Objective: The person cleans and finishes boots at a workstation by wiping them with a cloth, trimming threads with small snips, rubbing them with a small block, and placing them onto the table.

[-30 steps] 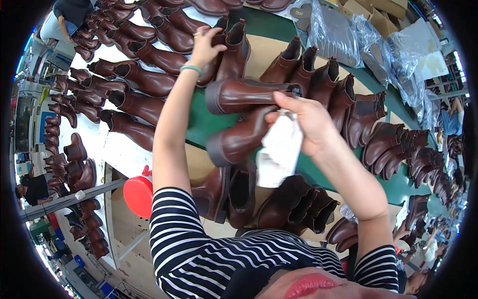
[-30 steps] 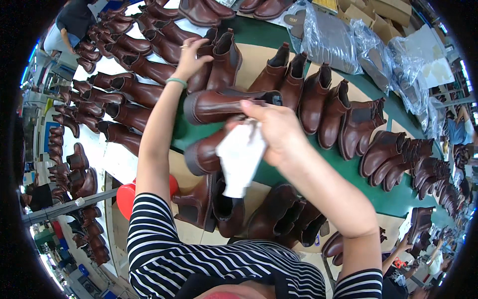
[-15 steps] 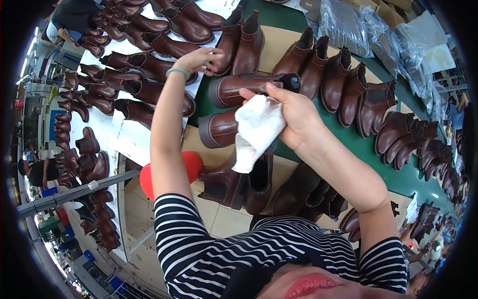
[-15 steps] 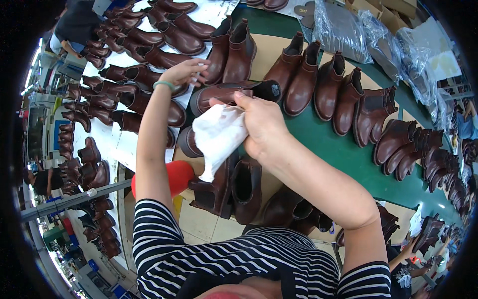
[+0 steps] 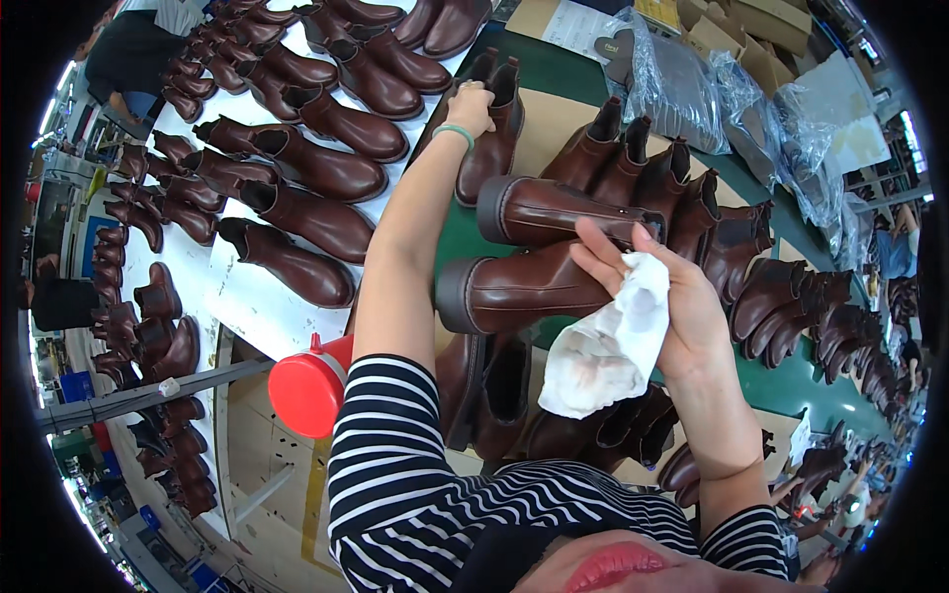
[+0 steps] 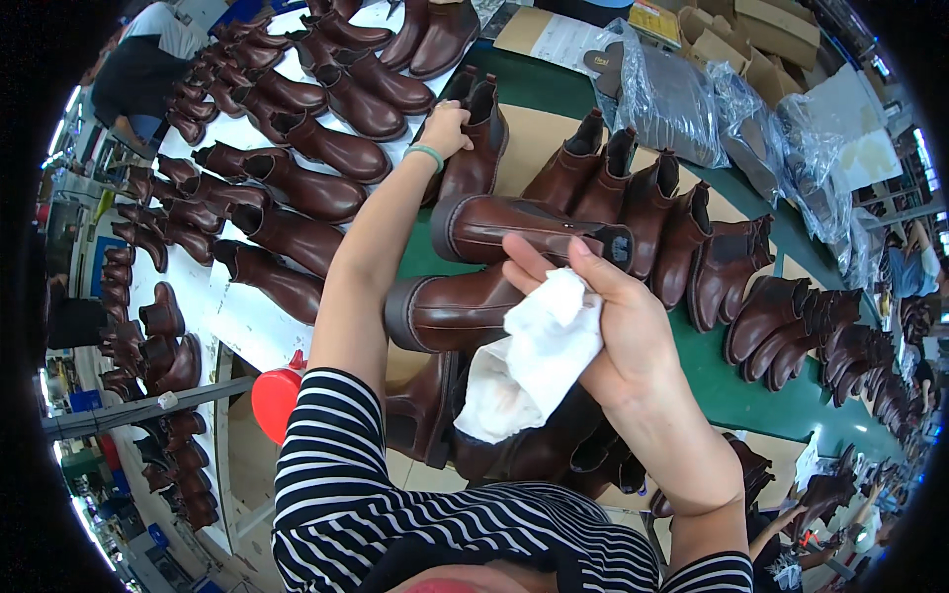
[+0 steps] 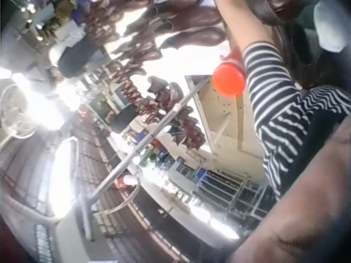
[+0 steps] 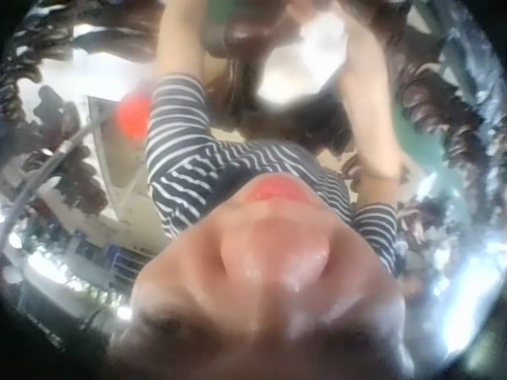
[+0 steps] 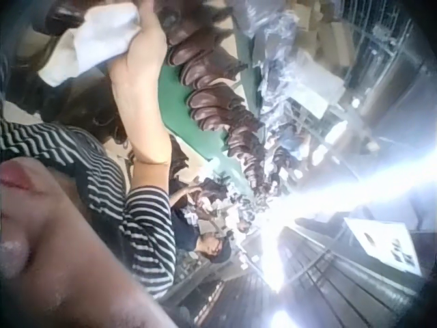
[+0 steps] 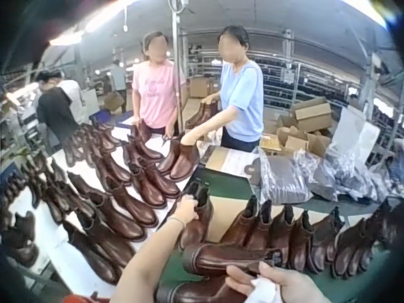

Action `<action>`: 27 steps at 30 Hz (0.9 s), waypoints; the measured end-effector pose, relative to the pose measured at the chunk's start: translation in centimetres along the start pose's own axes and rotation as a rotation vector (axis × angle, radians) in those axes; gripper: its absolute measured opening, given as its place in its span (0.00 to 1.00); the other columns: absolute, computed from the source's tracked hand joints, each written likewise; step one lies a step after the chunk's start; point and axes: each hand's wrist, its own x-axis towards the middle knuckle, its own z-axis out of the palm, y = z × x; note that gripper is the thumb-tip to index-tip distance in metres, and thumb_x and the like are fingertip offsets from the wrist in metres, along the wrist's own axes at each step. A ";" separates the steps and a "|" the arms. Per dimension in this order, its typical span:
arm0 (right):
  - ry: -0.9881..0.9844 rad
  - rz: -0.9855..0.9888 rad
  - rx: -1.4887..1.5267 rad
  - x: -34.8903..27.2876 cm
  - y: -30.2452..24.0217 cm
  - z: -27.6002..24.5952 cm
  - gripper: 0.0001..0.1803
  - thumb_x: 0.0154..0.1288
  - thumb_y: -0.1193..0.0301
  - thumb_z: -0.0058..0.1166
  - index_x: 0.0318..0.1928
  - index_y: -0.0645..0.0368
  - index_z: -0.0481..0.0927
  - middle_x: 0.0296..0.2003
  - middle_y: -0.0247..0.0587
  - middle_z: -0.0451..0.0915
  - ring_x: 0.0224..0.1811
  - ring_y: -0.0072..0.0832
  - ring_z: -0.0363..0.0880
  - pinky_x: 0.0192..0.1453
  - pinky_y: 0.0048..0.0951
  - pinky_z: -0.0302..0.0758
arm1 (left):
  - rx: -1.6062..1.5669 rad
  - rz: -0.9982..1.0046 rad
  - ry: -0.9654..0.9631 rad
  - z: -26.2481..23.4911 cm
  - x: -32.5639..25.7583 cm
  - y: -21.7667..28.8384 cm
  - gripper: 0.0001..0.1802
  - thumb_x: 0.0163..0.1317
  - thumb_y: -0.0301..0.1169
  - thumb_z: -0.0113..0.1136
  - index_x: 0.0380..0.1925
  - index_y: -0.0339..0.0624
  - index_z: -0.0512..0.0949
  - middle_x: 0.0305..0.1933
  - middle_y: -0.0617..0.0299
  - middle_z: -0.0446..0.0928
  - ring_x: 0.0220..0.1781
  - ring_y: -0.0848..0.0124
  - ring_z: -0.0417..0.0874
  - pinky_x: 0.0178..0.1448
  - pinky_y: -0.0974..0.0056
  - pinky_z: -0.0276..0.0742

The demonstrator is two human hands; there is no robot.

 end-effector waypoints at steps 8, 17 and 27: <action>0.051 -0.038 -0.003 1.7 0.3 0.0 0.13 0.74 0.68 0.38 0.53 0.61 0.60 0.57 0.57 0.74 0.58 0.45 0.74 0.57 0.41 0.77 | -0.076 0.327 0.509 -10.8 -0.7 0.4 0.22 0.32 0.36 0.76 0.29 0.36 0.80 0.34 0.49 0.78 0.42 0.51 0.78 0.48 0.54 0.73; 0.070 -0.035 0.185 13.0 4.5 4.8 0.12 0.74 0.72 0.34 0.49 0.66 0.68 0.46 0.50 0.76 0.49 0.39 0.76 0.58 0.42 0.73 | 0.145 0.224 0.894 -27.6 -8.1 2.4 0.21 0.24 0.25 0.75 0.22 0.32 0.75 0.27 0.50 0.73 0.32 0.51 0.74 0.37 0.55 0.71; 0.093 -0.259 0.736 30.1 -1.4 5.6 0.17 0.73 0.74 0.27 0.55 0.72 0.63 0.52 0.62 0.72 0.52 0.48 0.77 0.60 0.51 0.74 | 0.342 -0.083 0.673 -35.7 -16.6 -0.2 0.22 0.37 0.36 0.75 0.32 0.36 0.82 0.28 0.50 0.81 0.30 0.57 0.81 0.40 0.58 0.74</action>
